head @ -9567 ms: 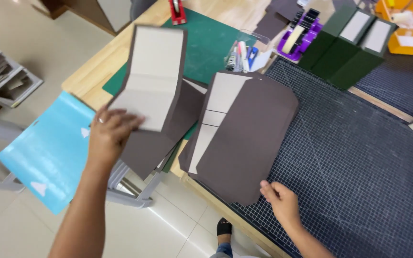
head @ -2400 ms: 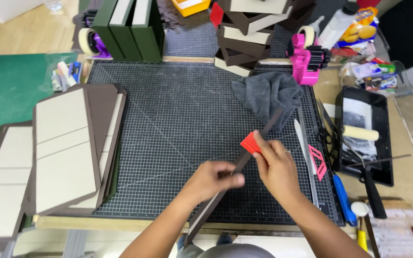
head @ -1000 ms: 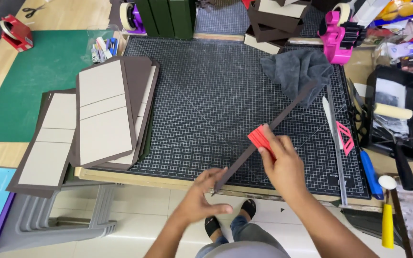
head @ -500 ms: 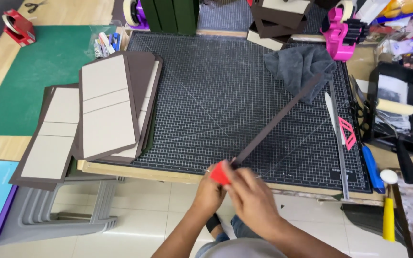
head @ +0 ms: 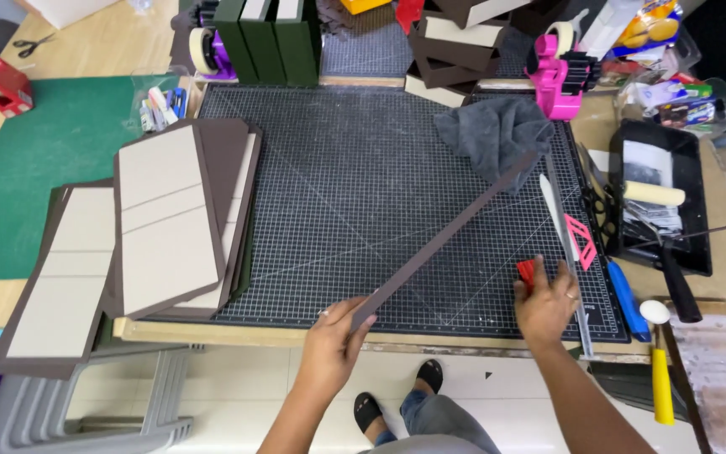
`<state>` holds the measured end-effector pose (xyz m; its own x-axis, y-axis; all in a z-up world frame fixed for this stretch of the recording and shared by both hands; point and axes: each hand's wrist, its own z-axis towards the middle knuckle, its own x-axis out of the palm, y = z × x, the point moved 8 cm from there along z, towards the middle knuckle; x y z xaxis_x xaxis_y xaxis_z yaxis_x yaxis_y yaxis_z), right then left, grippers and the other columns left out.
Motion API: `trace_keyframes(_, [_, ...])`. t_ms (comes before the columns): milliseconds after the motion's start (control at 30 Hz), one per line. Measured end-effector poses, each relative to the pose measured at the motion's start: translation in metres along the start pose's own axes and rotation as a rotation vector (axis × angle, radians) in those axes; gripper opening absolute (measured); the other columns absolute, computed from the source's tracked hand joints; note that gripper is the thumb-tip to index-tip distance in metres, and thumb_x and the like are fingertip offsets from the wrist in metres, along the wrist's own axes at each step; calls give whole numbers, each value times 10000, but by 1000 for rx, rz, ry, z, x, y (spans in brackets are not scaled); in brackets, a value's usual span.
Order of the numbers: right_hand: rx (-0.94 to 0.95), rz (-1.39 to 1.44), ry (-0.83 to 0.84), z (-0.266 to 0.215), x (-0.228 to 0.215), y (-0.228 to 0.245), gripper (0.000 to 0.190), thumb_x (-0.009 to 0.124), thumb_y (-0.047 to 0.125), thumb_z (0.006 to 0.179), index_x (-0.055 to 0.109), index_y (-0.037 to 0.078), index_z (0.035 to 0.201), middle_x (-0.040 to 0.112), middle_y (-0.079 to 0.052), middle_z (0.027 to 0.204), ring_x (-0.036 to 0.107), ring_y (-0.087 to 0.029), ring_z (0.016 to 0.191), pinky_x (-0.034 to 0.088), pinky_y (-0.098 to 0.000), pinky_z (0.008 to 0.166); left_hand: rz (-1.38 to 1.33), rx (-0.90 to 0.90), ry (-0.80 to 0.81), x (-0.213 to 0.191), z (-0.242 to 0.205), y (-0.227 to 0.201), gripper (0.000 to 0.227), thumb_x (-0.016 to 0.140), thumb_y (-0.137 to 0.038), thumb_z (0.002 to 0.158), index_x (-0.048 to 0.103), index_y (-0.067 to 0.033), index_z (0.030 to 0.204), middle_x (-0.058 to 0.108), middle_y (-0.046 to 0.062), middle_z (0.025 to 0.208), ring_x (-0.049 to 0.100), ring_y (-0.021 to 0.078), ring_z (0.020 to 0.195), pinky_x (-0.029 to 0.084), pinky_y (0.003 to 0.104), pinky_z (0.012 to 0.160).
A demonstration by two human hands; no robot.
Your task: The person assembles cardboard storage components by applying adhesive with a roller and pressing the sections together using a red scraper tool.
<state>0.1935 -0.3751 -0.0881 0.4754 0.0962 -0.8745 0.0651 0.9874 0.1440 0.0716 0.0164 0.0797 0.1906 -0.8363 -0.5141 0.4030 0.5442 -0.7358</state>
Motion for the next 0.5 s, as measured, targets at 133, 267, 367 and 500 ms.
trace_keyframes(133, [298,572,402,14,-54,105,870,517,659,872,343,224,1606,286,-182,1658,204,-352,1536,384,-588,1146,-50,-4,3,-24,-3,-24,271,588,-181,1017,683,-60,1241,741,76,1200,725,242,1034,613,355,854])
trace_keyframes(267, [775,2051,665,13,-30,175,606,498,548,931,451,179,1409,541,-218,1404,551,-374,1308,415,-536,1158,-93,64,-32,-21,-19,-24,268,618,-169,997,682,-38,1223,740,117,1193,727,257,1037,619,368,873])
trace_keyframes(367, [607,2389,668,47,-65,203,453,596,486,978,575,160,1293,638,-142,1199,606,-310,1133,482,-482,1053,-282,-145,-24,-9,-38,0,334,641,-205,974,675,-50,1267,727,105,1210,714,237,1073,597,354,888])
trace_keyframes(500, [418,2169,386,96,-93,189,643,614,217,968,391,176,1570,516,-59,1551,502,-221,1405,433,-462,1177,-457,-537,136,-14,-54,17,986,754,-397,798,156,-372,1581,253,35,1705,462,303,1448,605,209,429])
